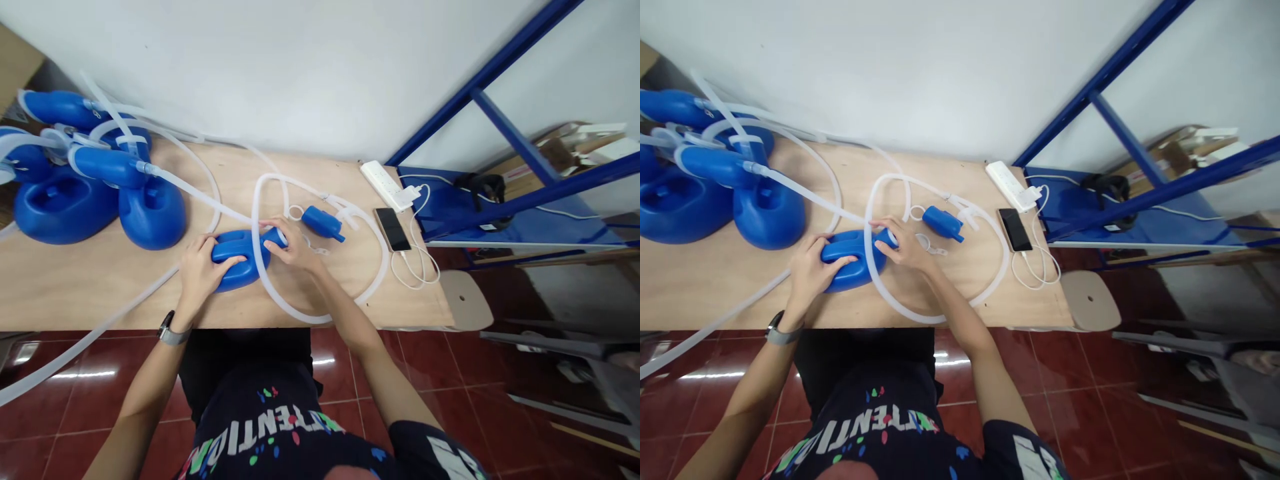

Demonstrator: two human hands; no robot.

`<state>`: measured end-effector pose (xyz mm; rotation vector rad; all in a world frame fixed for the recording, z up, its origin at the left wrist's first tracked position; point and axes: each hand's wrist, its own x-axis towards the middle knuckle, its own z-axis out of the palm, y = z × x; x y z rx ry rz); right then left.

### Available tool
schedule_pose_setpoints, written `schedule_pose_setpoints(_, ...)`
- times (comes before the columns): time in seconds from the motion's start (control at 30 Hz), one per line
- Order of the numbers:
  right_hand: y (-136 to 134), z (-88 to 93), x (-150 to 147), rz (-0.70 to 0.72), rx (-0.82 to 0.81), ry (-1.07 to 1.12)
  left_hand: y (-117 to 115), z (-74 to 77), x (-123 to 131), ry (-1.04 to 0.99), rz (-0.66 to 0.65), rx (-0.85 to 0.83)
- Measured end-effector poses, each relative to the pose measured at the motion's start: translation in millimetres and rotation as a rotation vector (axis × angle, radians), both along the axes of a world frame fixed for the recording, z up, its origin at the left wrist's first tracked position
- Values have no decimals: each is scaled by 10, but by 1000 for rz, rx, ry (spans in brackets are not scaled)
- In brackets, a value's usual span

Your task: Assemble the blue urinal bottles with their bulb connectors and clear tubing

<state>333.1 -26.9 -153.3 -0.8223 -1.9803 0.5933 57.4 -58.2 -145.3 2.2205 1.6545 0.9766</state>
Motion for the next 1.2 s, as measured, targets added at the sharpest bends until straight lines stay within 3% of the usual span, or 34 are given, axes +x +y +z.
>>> schedule_pose_setpoints(0.07, 132, -94, 30, -37, -28, 40, 12, -20, 31, -16, 35, 15)
schedule_pose_setpoints(0.23, 380, -306, 231, -487, -100, 158, 101, -71, 94, -22, 170, 43)
schedule_pose_setpoints(0.27, 394, -323, 296, -563, -99, 65, 115, -74, 102, -17, 189, 42)
schedule_pose_setpoints(0.37, 390, -343, 479, -719, -81, -478, 128, -72, 124, -13, 220, 39)
schedule_pose_setpoints(0.43, 379, -350, 558, -724, -69, -766, 122, -69, 137, -25, 236, 58)
schedule_pose_setpoints(0.53, 365, -367, 605, -688, -54, -933, 127, -82, 151, -62, 255, 118)
schedule_pose_setpoints(0.67, 309, -380, 622, -715, -107, -942, 118, -122, 178, -97, 251, 219)
schedule_pose_setpoints(0.8, 222, -381, 692, -804, -130, -814, -62, -144, 355, -150, 267, 413)
schedule_pose_setpoints(0.87, 178, -369, 754, -781, -106, -756, -203, -121, 540, -170, 183, 536)
schedule_pose_setpoints(0.97, 67, -285, 843, -642, -31, -662, -348, -8, 899, -114, -163, 593)
schedule_pose_setpoints(1.07, -163, -99, 885, -380, 69, -484, -317, 167, 1217, -22, -439, 450)
schedule_pose_setpoints(1.2, -582, 180, 912, -122, 93, -220, -198, 304, 1381, -92, -609, 171)
